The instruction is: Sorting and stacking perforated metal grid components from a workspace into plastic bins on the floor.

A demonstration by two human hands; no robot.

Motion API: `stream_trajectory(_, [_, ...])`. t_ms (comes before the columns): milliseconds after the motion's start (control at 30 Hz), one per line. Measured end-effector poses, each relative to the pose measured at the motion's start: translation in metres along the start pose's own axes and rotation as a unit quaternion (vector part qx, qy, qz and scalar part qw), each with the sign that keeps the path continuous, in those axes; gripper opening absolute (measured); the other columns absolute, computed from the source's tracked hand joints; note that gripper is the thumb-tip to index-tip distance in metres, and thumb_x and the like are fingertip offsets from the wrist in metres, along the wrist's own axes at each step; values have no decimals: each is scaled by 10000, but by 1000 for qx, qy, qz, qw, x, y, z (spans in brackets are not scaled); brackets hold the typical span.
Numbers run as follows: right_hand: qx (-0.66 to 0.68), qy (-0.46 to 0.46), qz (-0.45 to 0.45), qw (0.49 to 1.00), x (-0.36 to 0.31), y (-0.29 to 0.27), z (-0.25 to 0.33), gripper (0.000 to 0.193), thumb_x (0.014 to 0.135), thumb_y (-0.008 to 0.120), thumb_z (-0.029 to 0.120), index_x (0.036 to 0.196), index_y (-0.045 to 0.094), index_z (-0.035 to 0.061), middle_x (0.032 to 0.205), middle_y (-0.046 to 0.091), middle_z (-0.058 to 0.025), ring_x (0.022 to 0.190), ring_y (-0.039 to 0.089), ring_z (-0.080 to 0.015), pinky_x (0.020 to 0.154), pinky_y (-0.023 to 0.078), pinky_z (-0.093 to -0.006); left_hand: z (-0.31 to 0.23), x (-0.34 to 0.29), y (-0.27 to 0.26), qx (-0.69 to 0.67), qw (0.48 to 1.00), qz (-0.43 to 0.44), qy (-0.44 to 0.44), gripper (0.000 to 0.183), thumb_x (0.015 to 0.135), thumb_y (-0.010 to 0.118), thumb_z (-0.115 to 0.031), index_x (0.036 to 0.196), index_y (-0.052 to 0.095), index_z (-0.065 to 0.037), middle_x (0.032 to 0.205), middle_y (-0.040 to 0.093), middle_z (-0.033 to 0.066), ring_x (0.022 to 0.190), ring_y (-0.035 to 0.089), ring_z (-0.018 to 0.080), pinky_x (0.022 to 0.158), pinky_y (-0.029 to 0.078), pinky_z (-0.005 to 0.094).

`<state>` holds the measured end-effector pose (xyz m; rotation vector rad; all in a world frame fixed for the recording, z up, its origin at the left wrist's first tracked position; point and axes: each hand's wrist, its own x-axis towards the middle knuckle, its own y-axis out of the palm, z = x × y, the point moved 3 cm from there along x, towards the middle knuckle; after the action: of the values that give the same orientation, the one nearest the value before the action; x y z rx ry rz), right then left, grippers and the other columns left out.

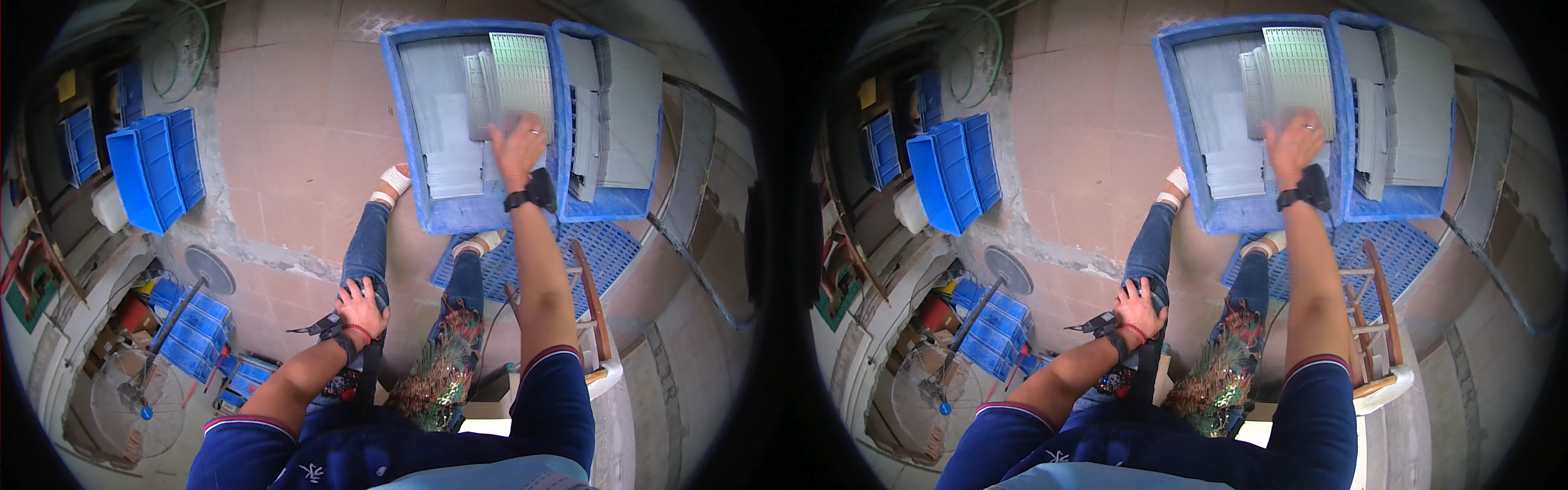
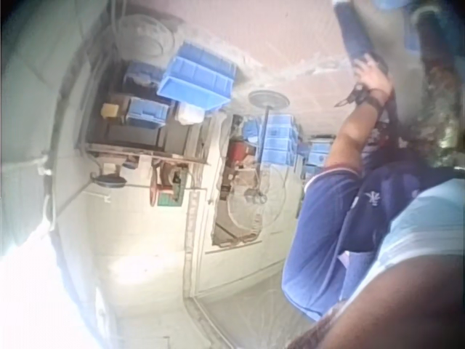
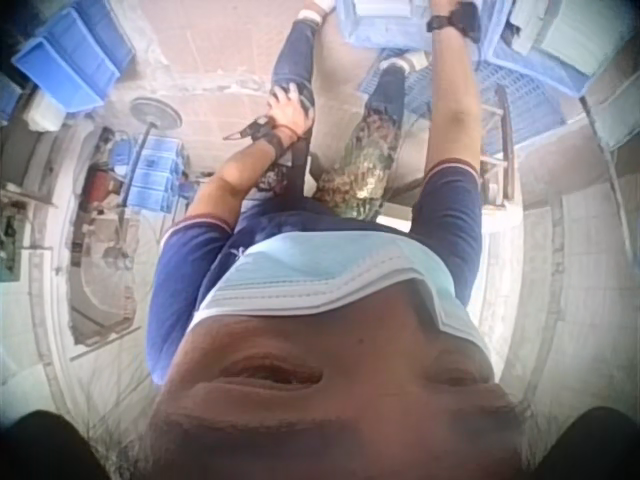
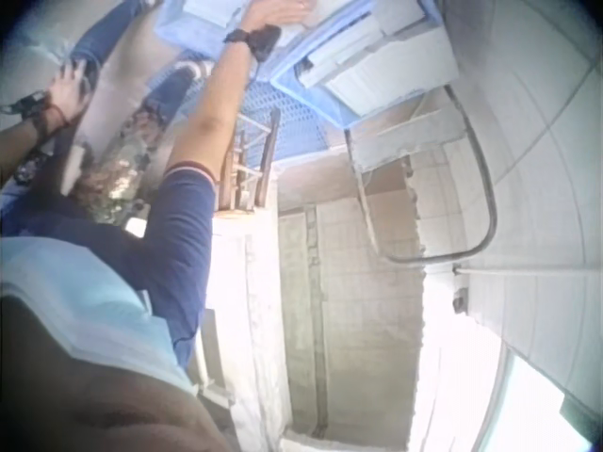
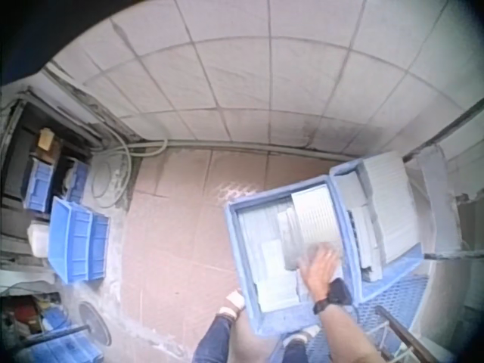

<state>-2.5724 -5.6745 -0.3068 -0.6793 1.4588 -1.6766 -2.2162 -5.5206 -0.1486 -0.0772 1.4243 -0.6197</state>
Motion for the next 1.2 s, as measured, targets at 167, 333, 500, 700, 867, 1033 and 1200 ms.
stream_trajectory(167, [47,-36,-31,998,6,18,44,699,652,758,295,1191,418,9,1211,432,-180,1139,389,-346,935,312,-463,1,2,0,-12,1000,14,4,829,687,655,-454,1332,308,-66,1305,344,269,1157,381,434,895,365,514])
stream_trajectory(333, [32,-27,-30,999,22,20,36,714,638,766,256,1207,402,23,1220,420,-179,1136,385,-348,929,304,-476,8,4,-5,-30,999,16,11,834,688,652,-455,1334,301,-62,1307,344,270,1161,380,440,907,363,515])
stream_trajectory(500, [156,186,-163,956,18,29,-34,547,677,746,226,1072,491,-54,1091,520,-206,1006,495,-333,864,394,-420,14,5,-6,-46,999,27,5,842,691,642,-468,1345,296,-65,1313,340,274,1170,367,443,924,340,513])
stream_trajectory(700, [377,366,-131,841,-58,74,-97,329,775,685,169,964,545,-61,789,595,-75,688,557,-166,631,467,-283,12,5,-8,-71,997,31,18,837,693,635,-467,1345,303,-60,1322,332,276,1177,357,444,937,326,514])
stream_trajectory(867, [492,432,22,756,-139,64,-67,168,816,643,139,919,579,23,795,599,-18,674,530,-71,582,440,-217,18,19,-5,-126,989,-40,70,813,691,663,-405,1314,318,-15,1314,332,281,1183,358,434,964,299,542])
stream_trajectory(1033, [524,439,63,727,-192,31,-41,152,844,613,139,933,578,21,736,575,3,643,533,-70,545,440,-208,-12,97,-69,-394,880,-207,166,738,725,689,-295,1279,329,35,1211,430,284,1146,432,395,959,366,439])
stream_trajectory(1200, [528,476,95,697,-215,11,-60,181,841,612,120,963,586,-10,809,606,-36,657,568,-94,561,464,-205,-113,173,-144,-661,725,-117,155,620,769,701,-266,1212,417,63,1072,560,158,942,562,204,789,474,312])
